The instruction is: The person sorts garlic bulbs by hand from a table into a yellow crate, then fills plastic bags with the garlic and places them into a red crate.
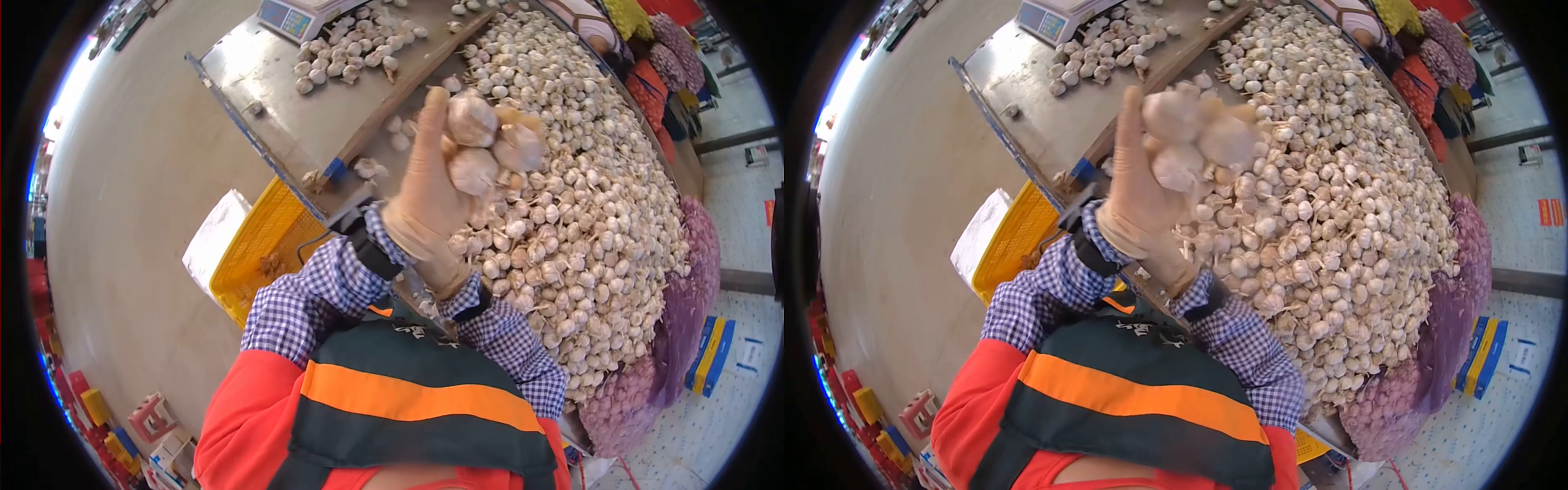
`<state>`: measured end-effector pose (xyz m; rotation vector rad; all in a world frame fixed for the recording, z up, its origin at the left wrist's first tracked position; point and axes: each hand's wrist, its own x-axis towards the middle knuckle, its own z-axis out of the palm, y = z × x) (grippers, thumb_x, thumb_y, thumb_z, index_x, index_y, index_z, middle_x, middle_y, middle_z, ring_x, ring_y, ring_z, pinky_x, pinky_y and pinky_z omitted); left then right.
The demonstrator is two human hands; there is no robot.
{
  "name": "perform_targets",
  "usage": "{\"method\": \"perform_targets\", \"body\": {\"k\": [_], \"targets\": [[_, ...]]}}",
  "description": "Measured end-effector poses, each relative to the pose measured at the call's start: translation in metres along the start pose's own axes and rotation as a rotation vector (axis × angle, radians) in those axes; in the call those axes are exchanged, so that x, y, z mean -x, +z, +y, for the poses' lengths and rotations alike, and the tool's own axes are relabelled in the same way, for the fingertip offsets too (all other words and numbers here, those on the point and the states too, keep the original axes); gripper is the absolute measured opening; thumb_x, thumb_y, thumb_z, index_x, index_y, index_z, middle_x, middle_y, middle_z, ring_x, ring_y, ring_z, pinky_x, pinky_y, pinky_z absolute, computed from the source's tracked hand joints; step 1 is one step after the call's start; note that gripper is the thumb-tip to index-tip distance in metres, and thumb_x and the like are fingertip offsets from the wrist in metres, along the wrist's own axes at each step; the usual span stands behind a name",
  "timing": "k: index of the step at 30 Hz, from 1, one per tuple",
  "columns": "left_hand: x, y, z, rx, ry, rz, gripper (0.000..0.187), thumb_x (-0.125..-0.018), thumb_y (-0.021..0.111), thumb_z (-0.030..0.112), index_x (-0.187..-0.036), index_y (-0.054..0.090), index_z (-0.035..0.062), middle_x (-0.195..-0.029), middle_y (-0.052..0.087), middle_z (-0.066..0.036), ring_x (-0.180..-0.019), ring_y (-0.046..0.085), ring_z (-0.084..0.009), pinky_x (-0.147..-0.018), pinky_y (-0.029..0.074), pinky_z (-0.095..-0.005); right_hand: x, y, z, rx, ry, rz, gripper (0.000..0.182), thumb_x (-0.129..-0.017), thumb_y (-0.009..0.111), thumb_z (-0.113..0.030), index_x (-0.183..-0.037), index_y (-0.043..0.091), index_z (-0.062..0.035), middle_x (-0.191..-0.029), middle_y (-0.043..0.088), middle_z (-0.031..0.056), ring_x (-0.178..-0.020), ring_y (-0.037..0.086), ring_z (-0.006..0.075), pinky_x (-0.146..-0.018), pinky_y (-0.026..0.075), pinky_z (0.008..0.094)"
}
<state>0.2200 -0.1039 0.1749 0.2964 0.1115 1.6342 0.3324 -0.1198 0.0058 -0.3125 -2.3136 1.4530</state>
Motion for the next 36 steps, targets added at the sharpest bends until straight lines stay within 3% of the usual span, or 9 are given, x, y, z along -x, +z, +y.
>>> {"method": "perform_targets", "body": {"k": [3, 7, 14, 15, 18, 20, 26, 32, 36], "targets": [[-0.003, -0.006, 0.016, -0.573, 0.283, 0.067, 0.072, -0.090, 0.041, 0.069, -0.115, 0.059, 0.0043, -0.102, 0.062, -0.007, -0.086, 0.061, -0.0183, -0.072, 0.050, -0.0319, -0.008, -0.005, -0.051, -1.074, 0.415, 0.151, 0.044, -0.092, 0.059, -0.008, -0.133, 0.048, 0.0045, -0.129, 0.058, 0.0094, -0.122, 0.052, 0.0184, -0.104, 0.041, 0.0321], [-0.008, -0.017, 0.015, 0.241, 0.122, 0.288, 0.057, -0.090, 0.050, 0.062, -0.110, 0.057, 0.0094, -0.108, 0.062, -0.006, -0.091, 0.061, -0.0217, -0.073, 0.052, -0.0353, -0.009, -0.007, -0.076, -1.197, 0.247, 0.189, 0.039, -0.092, 0.060, -0.007, -0.129, 0.052, 0.0008, -0.119, 0.061, 0.0052, -0.109, 0.055, 0.0125, -0.094, 0.044, 0.0271], [0.001, -0.042, 0.024, -0.152, 0.195, 0.272, 0.050, -0.091, 0.051, 0.059, -0.106, 0.064, 0.0138, -0.109, 0.064, -0.007, -0.102, 0.060, -0.0236, -0.081, 0.050, -0.0358, -0.004, -0.008, -0.092, -1.077, 0.500, 0.078, 0.031, -0.092, 0.060, -0.006, -0.122, 0.055, 0.0010, -0.108, 0.062, 0.0058, -0.098, 0.056, 0.0109, -0.083, 0.047, 0.0247], [0.004, -0.046, 0.018, -0.539, 0.449, 0.187, 0.056, -0.094, 0.052, 0.052, -0.122, 0.057, 0.0045, -0.116, 0.063, -0.010, -0.103, 0.059, -0.0187, -0.079, 0.049, -0.0305, -0.003, -0.008, -0.092, -0.894, 0.483, 0.106, 0.031, -0.092, 0.060, -0.007, -0.121, 0.055, 0.0012, -0.107, 0.062, 0.0065, -0.096, 0.056, 0.0109, -0.082, 0.047, 0.0247], [0.016, -0.065, 0.052, -0.638, 0.179, 0.234, 0.057, -0.096, 0.049, 0.051, -0.128, 0.053, 0.0033, -0.117, 0.062, -0.011, -0.101, 0.059, -0.0162, -0.083, 0.048, -0.0287, 0.004, -0.029, -0.077, -0.240, 0.457, 0.107, 0.033, -0.089, 0.065, -0.019, -0.115, 0.057, -0.0003, -0.102, 0.063, 0.0091, -0.091, 0.059, 0.0147, -0.078, 0.048, 0.0269], [0.033, -0.087, 0.058, -0.572, 0.121, 0.207, 0.061, -0.097, 0.045, 0.053, -0.131, 0.049, 0.0021, -0.124, 0.059, -0.014, -0.104, 0.060, -0.0191, -0.083, 0.050, -0.0281, 0.011, -0.042, -0.059, 0.966, 0.220, 0.041, 0.026, -0.088, 0.060, -0.020, -0.109, 0.061, -0.0054, -0.091, 0.061, 0.0050, -0.082, 0.060, 0.0214, -0.068, 0.048, 0.0381], [0.061, -0.130, 0.073, -0.193, -0.070, 0.526, 0.058, -0.096, 0.040, 0.058, -0.115, 0.057, 0.0056, -0.117, 0.061, -0.019, -0.100, 0.062, -0.0271, -0.063, 0.052, -0.0328, 0.040, -0.059, -0.027, 1.425, 0.486, -0.200, 0.026, -0.086, 0.060, -0.025, -0.107, 0.062, -0.0103, -0.093, 0.062, 0.0083, -0.091, 0.059, 0.0271, -0.072, 0.048, 0.0402], [0.034, -0.231, 0.182, -0.541, 0.182, 0.688, 0.055, -0.091, 0.052, 0.059, -0.109, 0.059, 0.0063, -0.109, 0.061, -0.014, -0.090, 0.061, -0.0222, -0.066, 0.049, -0.0266, 0.066, -0.080, -0.049, -0.484, 0.681, 0.169, 0.033, -0.100, 0.048, -0.027, -0.111, 0.065, -0.0011, -0.098, 0.067, 0.0063, -0.084, 0.063, 0.0168, -0.079, 0.050, 0.0288], [0.002, -0.278, 0.239, -0.494, 0.078, 0.666, 0.057, -0.087, 0.060, 0.059, -0.108, 0.060, 0.0065, -0.098, 0.062, -0.008, -0.085, 0.059, -0.0180, -0.067, 0.047, -0.0267, 0.062, -0.085, -0.070, -0.772, 0.710, 0.404, 0.040, -0.102, 0.043, -0.030, -0.114, 0.062, 0.0034, -0.096, 0.065, 0.0047, -0.082, 0.059, 0.0112, -0.077, 0.049, 0.0247]]}}
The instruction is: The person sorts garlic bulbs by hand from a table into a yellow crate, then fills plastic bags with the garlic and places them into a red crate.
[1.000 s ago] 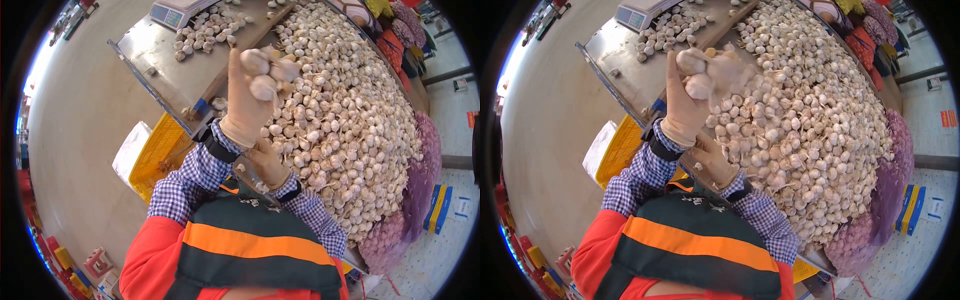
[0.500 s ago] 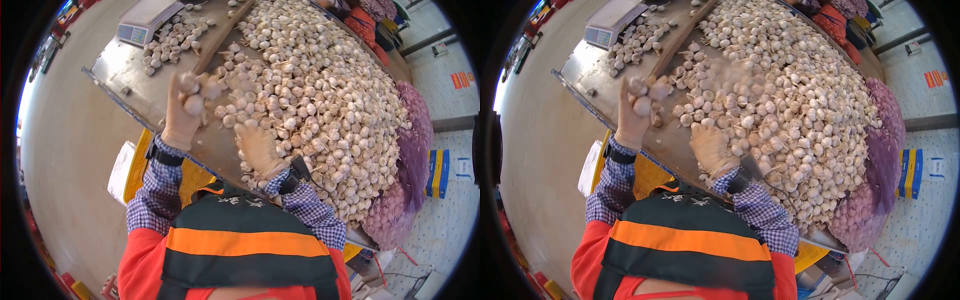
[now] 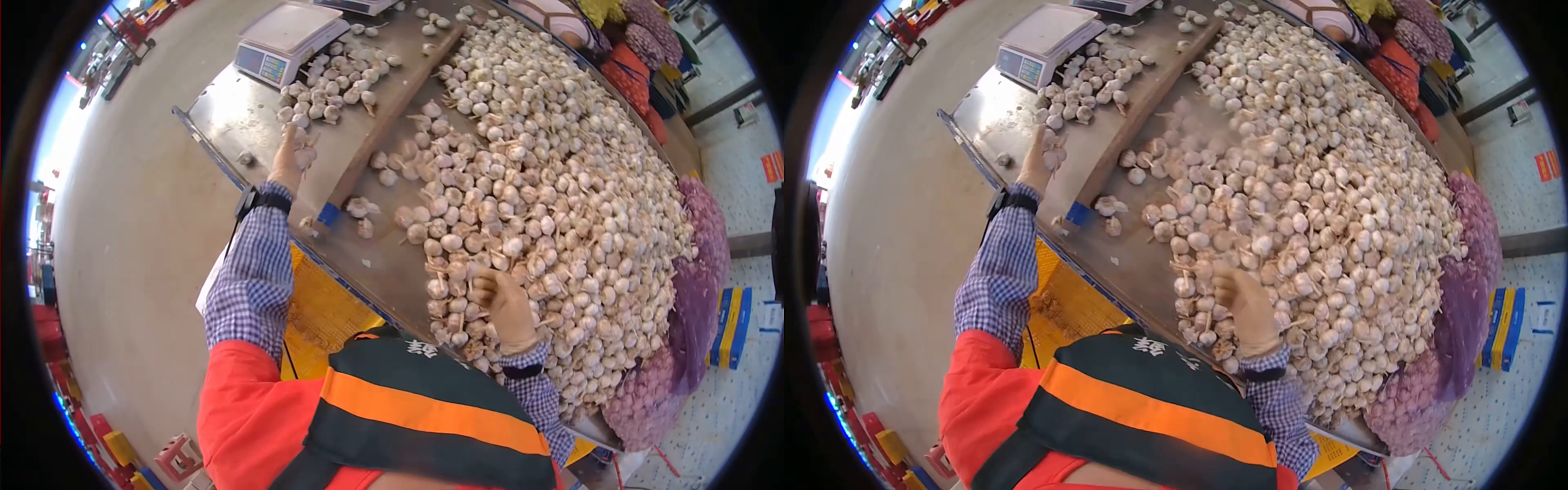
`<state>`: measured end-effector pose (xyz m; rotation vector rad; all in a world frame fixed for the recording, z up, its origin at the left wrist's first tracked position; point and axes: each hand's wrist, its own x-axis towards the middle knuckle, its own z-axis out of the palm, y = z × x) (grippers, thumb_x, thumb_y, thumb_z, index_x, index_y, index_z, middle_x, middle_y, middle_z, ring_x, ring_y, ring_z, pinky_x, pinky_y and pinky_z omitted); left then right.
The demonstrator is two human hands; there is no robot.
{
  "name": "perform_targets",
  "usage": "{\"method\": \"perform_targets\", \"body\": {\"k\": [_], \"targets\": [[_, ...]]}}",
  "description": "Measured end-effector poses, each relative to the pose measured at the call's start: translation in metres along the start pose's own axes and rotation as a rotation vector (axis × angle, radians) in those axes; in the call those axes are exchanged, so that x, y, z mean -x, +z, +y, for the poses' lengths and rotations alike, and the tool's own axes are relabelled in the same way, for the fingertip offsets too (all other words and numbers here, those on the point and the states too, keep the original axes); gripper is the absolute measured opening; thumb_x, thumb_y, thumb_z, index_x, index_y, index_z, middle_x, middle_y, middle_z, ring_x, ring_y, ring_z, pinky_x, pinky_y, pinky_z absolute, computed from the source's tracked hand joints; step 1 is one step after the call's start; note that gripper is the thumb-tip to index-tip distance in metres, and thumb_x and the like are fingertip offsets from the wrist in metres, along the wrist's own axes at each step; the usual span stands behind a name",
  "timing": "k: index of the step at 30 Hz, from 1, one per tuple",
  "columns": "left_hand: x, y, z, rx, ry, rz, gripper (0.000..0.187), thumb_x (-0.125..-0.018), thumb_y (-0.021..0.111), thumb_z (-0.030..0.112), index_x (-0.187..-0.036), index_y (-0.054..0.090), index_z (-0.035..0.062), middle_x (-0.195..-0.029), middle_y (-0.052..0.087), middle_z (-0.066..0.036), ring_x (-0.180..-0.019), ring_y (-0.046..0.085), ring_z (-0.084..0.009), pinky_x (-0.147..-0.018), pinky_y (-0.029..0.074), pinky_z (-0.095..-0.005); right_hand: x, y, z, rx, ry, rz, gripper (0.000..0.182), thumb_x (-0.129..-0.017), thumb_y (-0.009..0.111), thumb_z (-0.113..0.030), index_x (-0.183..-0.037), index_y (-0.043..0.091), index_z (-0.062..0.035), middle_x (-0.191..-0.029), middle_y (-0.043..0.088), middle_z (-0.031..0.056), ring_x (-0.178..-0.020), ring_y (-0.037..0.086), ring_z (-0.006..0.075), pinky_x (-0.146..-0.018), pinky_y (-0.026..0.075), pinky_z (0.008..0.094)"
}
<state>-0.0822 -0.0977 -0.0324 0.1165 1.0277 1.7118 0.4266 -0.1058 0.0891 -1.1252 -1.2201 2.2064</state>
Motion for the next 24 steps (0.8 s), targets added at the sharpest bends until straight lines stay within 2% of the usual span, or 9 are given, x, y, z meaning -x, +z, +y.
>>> {"method": "perform_targets", "body": {"k": [3, 8, 10, 11, 12, 14, 18, 20, 24], "targets": [[-0.033, 0.010, -0.010, -0.506, 0.294, 0.454, 0.066, -0.077, 0.071, 0.057, -0.115, 0.062, 0.0041, -0.099, 0.064, -0.007, -0.083, 0.060, -0.0174, -0.070, 0.047, -0.0315, 0.013, -0.016, 0.025, 0.005, -0.077, 0.335, 0.039, -0.102, 0.045, -0.029, -0.115, 0.061, 0.0034, -0.092, 0.063, 0.0041, -0.080, 0.058, 0.0105, -0.074, 0.048, 0.0247], [-0.107, -0.046, -0.038, -1.052, 0.240, 0.286, 0.073, -0.076, 0.072, 0.055, -0.124, 0.057, 0.0019, -0.114, 0.064, -0.017, -0.102, 0.062, -0.0223, -0.089, 0.047, -0.0349, 0.011, -0.023, 0.032, 0.044, -0.027, 0.374, 0.028, -0.101, 0.049, -0.020, -0.114, 0.064, -0.0015, -0.098, 0.066, 0.0035, -0.081, 0.058, 0.0083, -0.073, 0.047, 0.0217], [-0.090, -0.010, -0.054, -1.742, 0.605, 0.819, 0.073, -0.075, 0.073, 0.052, -0.128, 0.054, 0.0048, -0.116, 0.064, -0.020, -0.100, 0.064, -0.0252, -0.088, 0.050, -0.0347, 0.001, -0.025, 0.033, 0.219, -0.033, 0.316, 0.029, -0.099, 0.052, -0.024, -0.113, 0.065, -0.0023, -0.097, 0.067, 0.0033, -0.081, 0.058, 0.0097, -0.074, 0.048, 0.0249], [-0.080, -0.003, -0.059, -1.950, 1.020, 0.841, 0.065, -0.081, 0.069, 0.045, -0.131, 0.052, 0.0068, -0.114, 0.064, -0.022, -0.098, 0.065, -0.0289, -0.087, 0.051, -0.0365, -0.006, -0.023, 0.031, 0.218, -0.027, 0.315, 0.029, -0.099, 0.052, -0.024, -0.113, 0.065, -0.0023, -0.097, 0.067, 0.0033, -0.081, 0.058, 0.0097, -0.074, 0.048, 0.0249], [-0.049, 0.027, -0.052, -1.956, 1.014, 0.839, 0.065, -0.081, 0.069, 0.045, -0.131, 0.052, 0.0068, -0.114, 0.064, -0.022, -0.098, 0.065, -0.0289, -0.087, 0.051, -0.0365, -0.017, -0.018, 0.028, 0.430, -0.129, 0.270, 0.026, -0.098, 0.054, -0.021, -0.113, 0.065, -0.0026, -0.096, 0.067, 0.0043, -0.081, 0.059, 0.0119, -0.074, 0.048, 0.0256], [0.026, 0.111, -0.055, -1.165, 0.317, 0.141, 0.055, -0.086, 0.066, 0.039, -0.130, 0.053, 0.0093, -0.109, 0.066, -0.020, -0.099, 0.065, -0.0318, -0.087, 0.052, -0.0382, -0.042, -0.011, 0.026, 0.634, -0.226, 0.222, 0.024, -0.097, 0.055, -0.018, -0.112, 0.064, -0.0029, -0.096, 0.067, 0.0053, -0.080, 0.060, 0.0141, -0.073, 0.049, 0.0263], [0.079, 0.128, -0.120, -1.726, 0.483, -0.684, 0.043, -0.084, 0.067, 0.027, -0.123, 0.056, 0.0101, -0.101, 0.067, -0.015, -0.093, 0.065, -0.0326, -0.077, 0.052, -0.0404, -0.101, 0.010, 0.014, 1.238, -0.384, 0.082, 0.024, -0.094, 0.053, -0.019, -0.110, 0.062, -0.0042, -0.098, 0.065, 0.0107, -0.085, 0.064, 0.0258, -0.076, 0.051, 0.0355], [0.094, 0.148, -0.136, -1.887, 0.013, -0.624, 0.052, -0.084, 0.069, 0.033, -0.128, 0.054, 0.0093, -0.113, 0.063, -0.015, -0.101, 0.062, -0.0322, -0.087, 0.051, -0.0398, -0.125, 0.024, 0.009, 1.469, -0.315, 0.014, 0.026, -0.091, 0.056, -0.018, -0.112, 0.062, -0.0048, -0.103, 0.064, 0.0126, -0.087, 0.064, 0.0274, -0.076, 0.051, 0.0369], [0.084, 0.119, -0.156, -1.761, 0.172, -0.574, 0.058, -0.079, 0.072, 0.035, -0.128, 0.054, 0.0087, -0.116, 0.060, -0.015, -0.101, 0.061, -0.0333, -0.086, 0.050, -0.0401, -0.155, 0.026, 0.026, 1.939, -0.531, 0.097, 0.040, -0.088, 0.056, -0.019, -0.124, 0.053, -0.0028, -0.114, 0.059, 0.0140, -0.093, 0.062, 0.0287, -0.079, 0.052, 0.0407]]}}
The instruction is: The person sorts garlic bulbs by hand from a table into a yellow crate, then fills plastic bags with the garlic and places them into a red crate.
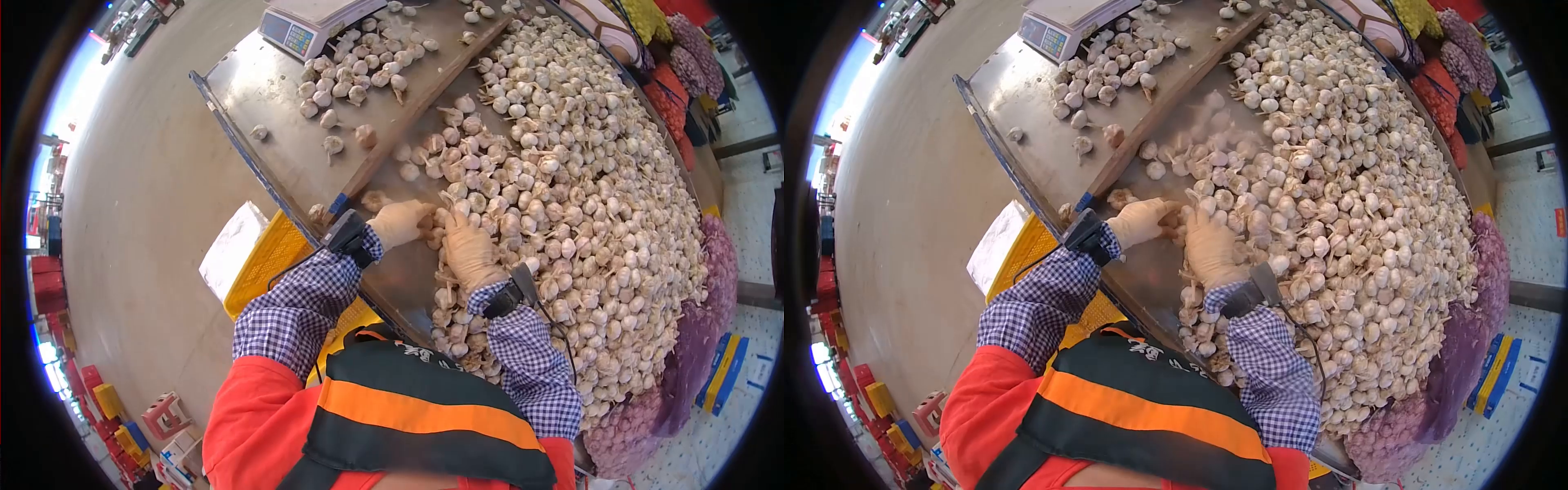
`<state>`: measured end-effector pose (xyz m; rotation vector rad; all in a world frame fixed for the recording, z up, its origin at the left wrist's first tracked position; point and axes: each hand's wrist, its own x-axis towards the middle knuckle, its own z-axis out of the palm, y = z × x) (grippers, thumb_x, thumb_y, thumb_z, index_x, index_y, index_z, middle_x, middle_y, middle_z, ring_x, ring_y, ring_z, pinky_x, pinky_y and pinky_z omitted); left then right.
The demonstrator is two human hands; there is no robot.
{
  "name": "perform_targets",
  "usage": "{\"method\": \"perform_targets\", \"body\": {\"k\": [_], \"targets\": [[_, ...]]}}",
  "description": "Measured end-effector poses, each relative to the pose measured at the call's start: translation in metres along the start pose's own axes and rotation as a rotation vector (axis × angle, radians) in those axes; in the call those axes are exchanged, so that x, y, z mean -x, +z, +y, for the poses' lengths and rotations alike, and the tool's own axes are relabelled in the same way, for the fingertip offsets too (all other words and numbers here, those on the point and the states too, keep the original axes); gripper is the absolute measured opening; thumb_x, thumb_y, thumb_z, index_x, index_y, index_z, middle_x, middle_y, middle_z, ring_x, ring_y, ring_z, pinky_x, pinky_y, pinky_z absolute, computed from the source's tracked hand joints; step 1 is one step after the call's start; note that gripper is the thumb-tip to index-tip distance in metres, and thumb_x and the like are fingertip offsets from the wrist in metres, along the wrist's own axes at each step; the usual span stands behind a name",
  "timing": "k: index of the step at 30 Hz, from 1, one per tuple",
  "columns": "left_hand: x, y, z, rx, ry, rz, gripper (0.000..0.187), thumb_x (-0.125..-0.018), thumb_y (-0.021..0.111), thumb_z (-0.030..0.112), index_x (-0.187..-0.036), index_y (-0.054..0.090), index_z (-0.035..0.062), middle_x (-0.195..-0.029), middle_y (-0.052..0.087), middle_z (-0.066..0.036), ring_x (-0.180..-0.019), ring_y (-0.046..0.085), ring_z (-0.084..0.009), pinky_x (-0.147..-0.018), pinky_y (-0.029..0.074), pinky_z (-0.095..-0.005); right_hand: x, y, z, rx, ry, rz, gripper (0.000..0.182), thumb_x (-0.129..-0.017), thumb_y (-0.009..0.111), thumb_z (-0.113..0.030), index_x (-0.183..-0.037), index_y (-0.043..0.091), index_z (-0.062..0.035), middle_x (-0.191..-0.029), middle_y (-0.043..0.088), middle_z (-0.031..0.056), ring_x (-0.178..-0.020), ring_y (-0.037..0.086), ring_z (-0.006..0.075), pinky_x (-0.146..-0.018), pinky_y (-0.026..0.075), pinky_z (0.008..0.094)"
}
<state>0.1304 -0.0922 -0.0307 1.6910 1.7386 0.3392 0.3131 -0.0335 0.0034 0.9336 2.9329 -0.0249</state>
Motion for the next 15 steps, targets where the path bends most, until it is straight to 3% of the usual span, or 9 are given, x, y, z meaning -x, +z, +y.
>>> {"method": "perform_targets", "body": {"k": [3, 5, 7, 8, 9, 10, 12, 13, 15], "targets": [[0.009, 0.013, -0.013, -0.196, 0.027, -0.124, 0.057, -0.078, 0.073, 0.034, -0.127, 0.055, 0.0093, -0.114, 0.061, -0.014, -0.101, 0.061, -0.0335, -0.085, 0.051, -0.0398, 0.015, -0.001, 0.001, -0.234, -0.020, 0.025, 0.040, -0.088, 0.058, -0.022, -0.124, 0.055, -0.0039, -0.116, 0.059, 0.0156, -0.098, 0.062, 0.0270, -0.079, 0.052, 0.0397], [0.020, 0.011, -0.007, -0.192, -0.015, -0.149, 0.056, -0.078, 0.073, 0.034, -0.125, 0.056, 0.0097, -0.114, 0.061, -0.013, -0.102, 0.060, -0.0334, -0.084, 0.051, -0.0396, 0.030, 0.008, 0.007, -0.772, 0.133, 0.006, 0.038, -0.089, 0.060, -0.025, -0.122, 0.058, -0.0052, -0.119, 0.060, 0.0156, -0.101, 0.062, 0.0276, -0.082, 0.050, 0.0386], [0.034, 0.004, 0.008, -0.187, -0.048, -0.174, 0.054, -0.078, 0.073, 0.034, -0.124, 0.057, 0.0102, -0.113, 0.061, -0.012, -0.102, 0.060, -0.0334, -0.084, 0.051, -0.0393, 0.037, -0.001, 0.008, -0.845, 0.237, -0.035, 0.037, -0.089, 0.061, -0.025, -0.120, 0.060, -0.0054, -0.119, 0.060, 0.0152, -0.102, 0.061, 0.0284, -0.085, 0.049, 0.0384], [0.042, 0.002, 0.013, -0.167, -0.030, -0.021, 0.050, -0.078, 0.073, 0.033, -0.121, 0.058, 0.0103, -0.112, 0.061, -0.012, -0.102, 0.060, -0.0331, -0.085, 0.051, -0.0395, 0.041, -0.004, 0.010, -0.910, 0.337, -0.073, 0.035, -0.090, 0.061, -0.026, -0.118, 0.061, -0.0056, -0.120, 0.061, 0.0147, -0.103, 0.061, 0.0291, -0.087, 0.048, 0.0381], [0.047, 0.002, 0.014, -0.147, -0.010, 0.132, 0.046, -0.079, 0.072, 0.031, -0.118, 0.060, 0.0105, -0.111, 0.062, -0.012, -0.102, 0.060, -0.0328, -0.085, 0.051, -0.0398, 0.043, 0.003, 0.011, -0.817, 0.220, 0.116, 0.036, -0.088, 0.062, -0.024, -0.119, 0.060, -0.0061, -0.115, 0.062, 0.0128, -0.100, 0.061, 0.0300, -0.085, 0.049, 0.0393], [0.050, 0.003, 0.012, -0.148, -0.005, 0.128, 0.046, -0.079, 0.072, 0.031, -0.118, 0.060, 0.0105, -0.111, 0.062, -0.012, -0.102, 0.060, -0.0328, -0.085, 0.051, -0.0398, 0.046, 0.006, 0.012, -0.817, 0.227, 0.118, 0.036, -0.088, 0.062, -0.024, -0.119, 0.060, -0.0061, -0.115, 0.062, 0.0128, -0.100, 0.061, 0.0300, -0.085, 0.049, 0.0393], [0.057, 0.002, 0.008, 0.019, -0.103, 0.532, 0.034, -0.081, 0.068, 0.030, -0.109, 0.063, 0.0104, -0.109, 0.062, -0.012, -0.098, 0.061, -0.0305, -0.084, 0.051, -0.0401, 0.048, -0.006, 0.010, -0.533, 0.150, 0.190, 0.031, -0.087, 0.060, -0.022, -0.114, 0.061, -0.0076, -0.106, 0.063, 0.0107, -0.095, 0.062, 0.0282, -0.080, 0.049, 0.0392], [0.060, 0.001, 0.005, 0.120, -0.194, 0.522, 0.032, -0.085, 0.066, 0.026, -0.112, 0.062, 0.0097, -0.106, 0.064, -0.011, -0.096, 0.062, -0.0302, -0.082, 0.052, -0.0382, 0.045, -0.010, 0.008, -0.527, 0.161, 0.189, 0.031, -0.087, 0.060, -0.022, -0.114, 0.061, -0.0076, -0.106, 0.063, 0.0107, -0.095, 0.062, 0.0282, -0.080, 0.049, 0.0392], [0.062, 0.005, 0.003, 0.424, -0.208, 0.608, 0.023, -0.089, 0.063, 0.019, -0.108, 0.064, 0.0059, -0.095, 0.067, -0.012, -0.088, 0.066, -0.0280, -0.076, 0.052, -0.0341, 0.043, -0.015, 0.009, -0.283, 0.022, 0.107, 0.021, -0.086, 0.056, -0.018, -0.101, 0.060, -0.0059, -0.091, 0.060, 0.0116, -0.085, 0.059, 0.0280, -0.070, 0.048, 0.0411]]}}
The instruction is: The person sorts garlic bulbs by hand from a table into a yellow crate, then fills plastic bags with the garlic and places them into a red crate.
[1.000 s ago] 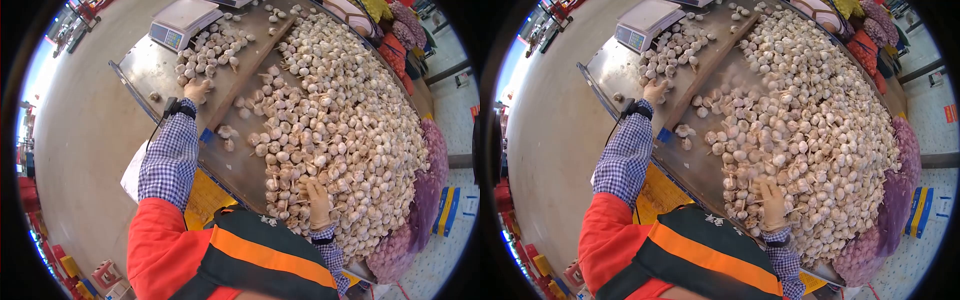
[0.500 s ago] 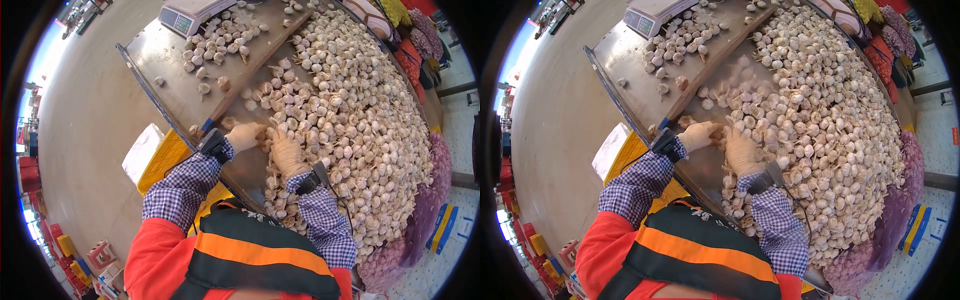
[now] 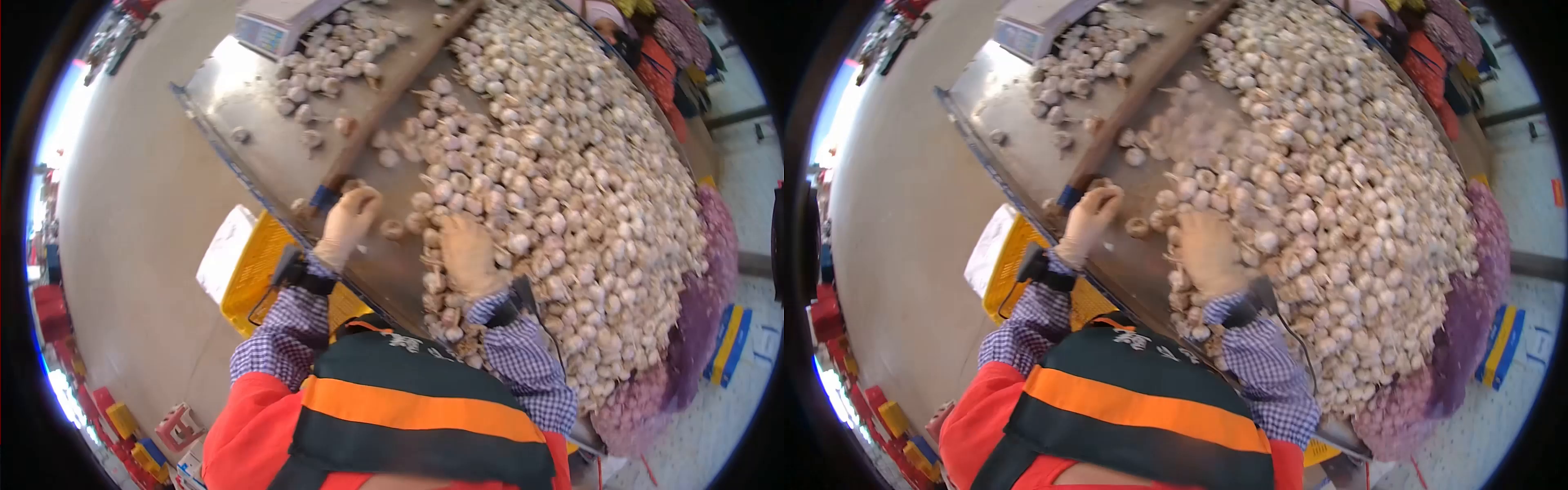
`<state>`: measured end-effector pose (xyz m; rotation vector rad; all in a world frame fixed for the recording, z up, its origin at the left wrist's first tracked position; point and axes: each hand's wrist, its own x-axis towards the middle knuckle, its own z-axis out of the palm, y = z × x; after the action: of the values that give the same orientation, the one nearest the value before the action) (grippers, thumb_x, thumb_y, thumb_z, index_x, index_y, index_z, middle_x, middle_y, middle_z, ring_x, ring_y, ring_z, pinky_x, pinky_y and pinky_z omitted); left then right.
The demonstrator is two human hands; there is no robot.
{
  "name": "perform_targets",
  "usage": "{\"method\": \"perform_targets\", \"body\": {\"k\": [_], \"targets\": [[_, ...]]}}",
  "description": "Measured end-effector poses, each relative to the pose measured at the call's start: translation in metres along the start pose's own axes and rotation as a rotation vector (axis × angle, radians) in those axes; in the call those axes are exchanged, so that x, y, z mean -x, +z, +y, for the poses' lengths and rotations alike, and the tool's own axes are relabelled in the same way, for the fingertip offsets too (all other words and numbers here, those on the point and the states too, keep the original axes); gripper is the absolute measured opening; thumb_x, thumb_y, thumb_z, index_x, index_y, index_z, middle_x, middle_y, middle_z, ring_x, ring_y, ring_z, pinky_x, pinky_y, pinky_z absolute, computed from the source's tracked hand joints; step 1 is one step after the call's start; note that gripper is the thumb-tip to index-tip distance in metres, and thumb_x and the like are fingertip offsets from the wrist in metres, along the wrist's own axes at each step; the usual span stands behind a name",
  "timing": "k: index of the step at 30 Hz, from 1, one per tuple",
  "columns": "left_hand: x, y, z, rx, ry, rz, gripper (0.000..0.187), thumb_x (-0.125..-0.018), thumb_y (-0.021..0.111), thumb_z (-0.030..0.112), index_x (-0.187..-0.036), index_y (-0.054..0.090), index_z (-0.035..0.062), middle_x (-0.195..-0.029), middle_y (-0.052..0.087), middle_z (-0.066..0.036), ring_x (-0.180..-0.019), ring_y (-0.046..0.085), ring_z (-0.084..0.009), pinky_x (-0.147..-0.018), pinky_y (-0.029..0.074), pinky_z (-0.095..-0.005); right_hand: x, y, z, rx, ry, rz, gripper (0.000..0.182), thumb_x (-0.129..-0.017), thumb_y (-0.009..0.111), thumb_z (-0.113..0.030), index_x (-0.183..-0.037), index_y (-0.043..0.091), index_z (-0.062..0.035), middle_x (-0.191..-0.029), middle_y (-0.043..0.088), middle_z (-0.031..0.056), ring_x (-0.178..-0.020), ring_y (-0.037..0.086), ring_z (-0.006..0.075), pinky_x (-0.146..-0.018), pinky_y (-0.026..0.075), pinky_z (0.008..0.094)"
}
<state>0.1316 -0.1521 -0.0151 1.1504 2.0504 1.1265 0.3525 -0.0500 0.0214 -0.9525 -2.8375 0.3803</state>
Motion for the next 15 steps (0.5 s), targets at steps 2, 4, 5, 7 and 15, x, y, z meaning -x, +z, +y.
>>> {"method": "perform_targets", "body": {"k": [2, 4, 5, 7, 15], "targets": [[0.004, 0.013, 0.019, 0.178, -0.075, -0.062, 0.020, -0.089, 0.063, 0.017, -0.105, 0.064, 0.0049, -0.093, 0.067, -0.012, -0.085, 0.067, -0.0267, -0.074, 0.052, -0.0328, 0.002, 0.013, -0.007, 0.317, -0.061, 0.023, 0.017, -0.080, 0.057, -0.019, -0.094, 0.060, -0.0095, -0.085, 0.058, 0.0062, -0.081, 0.058, 0.0238, -0.064, 0.047, 0.0397], [0.006, 0.020, 0.039, 0.537, -0.226, -0.320, 0.021, -0.090, 0.062, 0.020, -0.102, 0.067, 0.0035, -0.096, 0.068, -0.013, -0.085, 0.067, -0.0235, -0.074, 0.052, -0.0333, 0.002, 0.004, -0.023, 0.263, -0.242, 0.075, 0.016, -0.079, 0.057, -0.016, -0.092, 0.061, -0.0068, -0.087, 0.059, 0.0067, -0.079, 0.059, 0.0210, -0.064, 0.048, 0.0356], [0.006, 0.022, 0.055, 0.544, -0.219, -0.331, 0.021, -0.090, 0.062, 0.020, -0.102, 0.067, 0.0035, -0.096, 0.068, -0.013, -0.085, 0.067, -0.0235, -0.074, 0.052, -0.0333, 0.003, 0.005, -0.032, 0.274, -0.232, 0.074, 0.016, -0.079, 0.057, -0.016, -0.092, 0.061, -0.0068, -0.087, 0.059, 0.0067, -0.079, 0.059, 0.0210, -0.064, 0.048, 0.0356], [0.001, 0.028, 0.095, 0.202, 0.163, -0.309, 0.023, -0.091, 0.061, 0.024, -0.104, 0.068, 0.0047, -0.100, 0.069, -0.014, -0.083, 0.067, -0.0267, -0.074, 0.052, -0.0351, 0.009, 0.006, -0.049, 0.363, -0.396, -0.171, 0.019, -0.079, 0.058, -0.015, -0.095, 0.064, -0.0061, -0.092, 0.063, 0.0068, -0.088, 0.061, 0.0202, -0.070, 0.050, 0.0331], [0.024, 0.073, 0.187, 0.034, 0.351, -1.098, 0.052, -0.090, 0.058, 0.050, -0.112, 0.063, 0.0034, -0.096, 0.067, -0.024, -0.090, 0.065, -0.0379, -0.079, 0.052, -0.0411, 0.033, 0.079, -0.007, 0.424, -0.292, 0.081, 0.025, -0.088, 0.058, -0.019, -0.108, 0.062, -0.0044, -0.099, 0.062, 0.0089, -0.087, 0.061, 0.0185, -0.075, 0.050, 0.0334]]}}
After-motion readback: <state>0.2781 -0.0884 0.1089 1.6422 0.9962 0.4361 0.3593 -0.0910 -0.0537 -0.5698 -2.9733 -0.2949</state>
